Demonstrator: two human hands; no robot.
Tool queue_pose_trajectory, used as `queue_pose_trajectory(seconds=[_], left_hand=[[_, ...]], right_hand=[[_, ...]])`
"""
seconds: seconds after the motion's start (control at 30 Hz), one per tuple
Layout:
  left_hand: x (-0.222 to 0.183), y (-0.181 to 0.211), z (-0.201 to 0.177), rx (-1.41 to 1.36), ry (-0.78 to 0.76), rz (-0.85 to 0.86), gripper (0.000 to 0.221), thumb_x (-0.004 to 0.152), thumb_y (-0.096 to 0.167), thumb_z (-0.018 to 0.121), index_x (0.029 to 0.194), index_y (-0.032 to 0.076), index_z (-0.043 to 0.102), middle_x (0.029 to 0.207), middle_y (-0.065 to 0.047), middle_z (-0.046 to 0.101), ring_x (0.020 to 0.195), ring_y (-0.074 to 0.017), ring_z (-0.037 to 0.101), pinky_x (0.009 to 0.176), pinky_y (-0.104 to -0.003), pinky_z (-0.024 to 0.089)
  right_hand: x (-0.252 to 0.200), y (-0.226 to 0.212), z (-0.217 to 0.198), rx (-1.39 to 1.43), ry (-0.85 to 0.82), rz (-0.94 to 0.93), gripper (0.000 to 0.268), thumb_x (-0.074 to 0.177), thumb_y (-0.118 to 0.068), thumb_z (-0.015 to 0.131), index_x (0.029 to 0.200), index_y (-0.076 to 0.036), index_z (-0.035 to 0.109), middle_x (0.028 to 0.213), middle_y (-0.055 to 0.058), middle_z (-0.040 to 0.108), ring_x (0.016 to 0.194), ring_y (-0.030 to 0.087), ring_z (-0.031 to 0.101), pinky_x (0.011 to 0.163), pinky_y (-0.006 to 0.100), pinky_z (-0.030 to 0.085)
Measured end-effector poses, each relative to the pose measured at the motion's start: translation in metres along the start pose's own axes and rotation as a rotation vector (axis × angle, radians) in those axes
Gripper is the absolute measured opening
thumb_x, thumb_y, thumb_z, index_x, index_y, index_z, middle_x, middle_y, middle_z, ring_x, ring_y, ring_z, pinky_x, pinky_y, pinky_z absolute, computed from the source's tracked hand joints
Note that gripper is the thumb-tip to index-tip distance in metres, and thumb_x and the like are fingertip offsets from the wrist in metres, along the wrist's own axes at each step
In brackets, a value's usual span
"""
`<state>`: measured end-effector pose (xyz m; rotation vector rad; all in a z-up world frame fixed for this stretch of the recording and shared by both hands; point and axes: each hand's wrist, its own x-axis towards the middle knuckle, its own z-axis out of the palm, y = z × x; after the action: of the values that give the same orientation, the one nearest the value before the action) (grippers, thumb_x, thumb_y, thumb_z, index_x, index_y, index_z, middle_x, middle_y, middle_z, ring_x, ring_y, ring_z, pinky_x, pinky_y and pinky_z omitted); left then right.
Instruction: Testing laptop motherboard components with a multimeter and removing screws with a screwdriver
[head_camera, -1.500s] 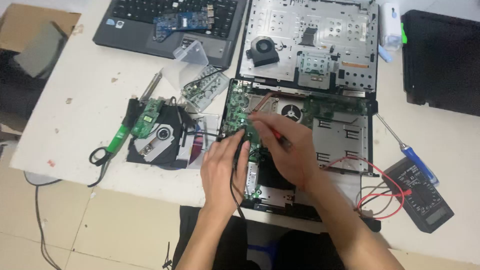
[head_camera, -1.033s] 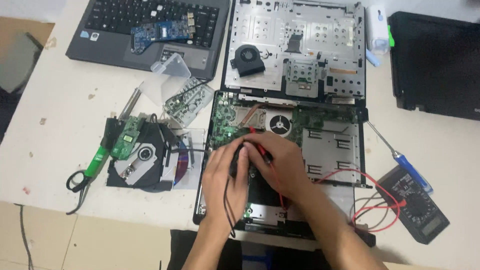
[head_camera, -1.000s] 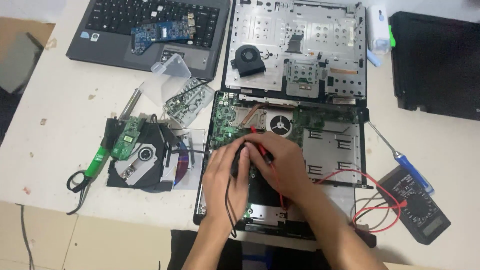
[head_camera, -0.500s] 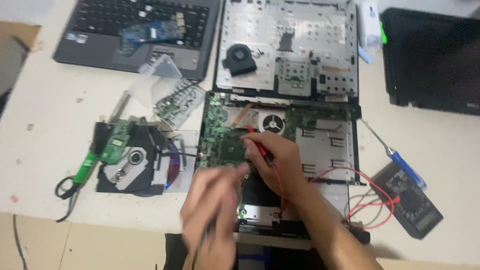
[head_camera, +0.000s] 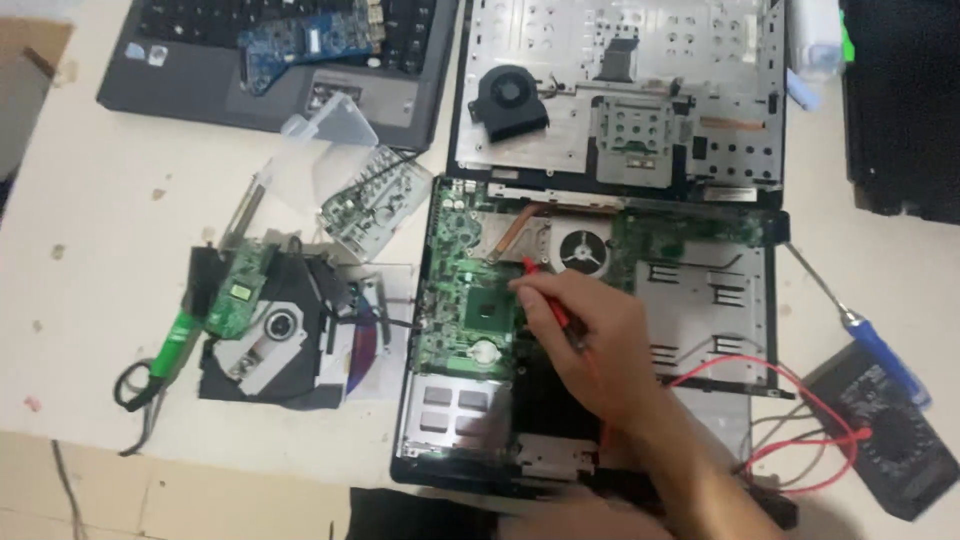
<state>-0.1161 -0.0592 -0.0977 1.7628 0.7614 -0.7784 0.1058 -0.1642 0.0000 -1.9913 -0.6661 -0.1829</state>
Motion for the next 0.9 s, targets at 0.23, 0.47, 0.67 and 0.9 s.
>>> queue_pose_trajectory(seconds=[0.23,0.47,0.67,0.9], left_hand=[[-0.023,0.152,-0.098,-0.018,0.755,0.984,0.035,0.114,0.018,0.052,0.137,0.002,0.073,0.099,-0.01,0.075,0.07,-0.0129,0.07,0.056,-0.026,0.058],[0.016,0.146,-0.093,0.091,0.766,1.069,0.032,0.113,0.012,0.061,0.135,-0.008,0.071,0.119,-0.022,0.08,0.1,-0.0284,0.082,0.089,-0.036,0.068],[0.023,0.144,-0.105,0.046,0.802,1.036,0.028,0.113,0.023,0.065,0.121,0.002,0.082,0.098,-0.013,0.083,0.087,-0.0296,0.08,0.076,-0.037,0.061],[0.022,0.143,-0.106,-0.046,0.763,1.079,0.023,0.111,0.016,0.068,0.118,0.001,0.083,0.089,-0.018,0.083,0.082,-0.0387,0.08,0.073,-0.044,0.062]], right_hand=[[-0.008,0.006,0.006,0.011,0.019,0.116,0.023,0.11,-0.017,0.065,0.122,-0.009,0.082,0.106,0.005,0.085,0.085,0.015,0.076,0.08,0.028,0.055],[-0.01,0.012,0.004,0.038,-0.038,0.13,0.029,0.109,-0.019,0.064,0.131,-0.01,0.081,0.1,0.004,0.083,0.079,0.014,0.071,0.075,0.028,0.054],[-0.009,0.009,0.007,0.184,0.051,0.168,0.038,0.119,-0.026,0.054,0.113,-0.009,0.087,0.07,0.008,0.07,0.064,0.018,0.066,0.068,0.032,0.052],[-0.007,0.009,0.006,0.253,0.066,0.259,0.042,0.122,-0.032,0.053,0.113,-0.01,0.088,0.077,0.015,0.081,0.07,0.029,0.077,0.074,0.047,0.062]])
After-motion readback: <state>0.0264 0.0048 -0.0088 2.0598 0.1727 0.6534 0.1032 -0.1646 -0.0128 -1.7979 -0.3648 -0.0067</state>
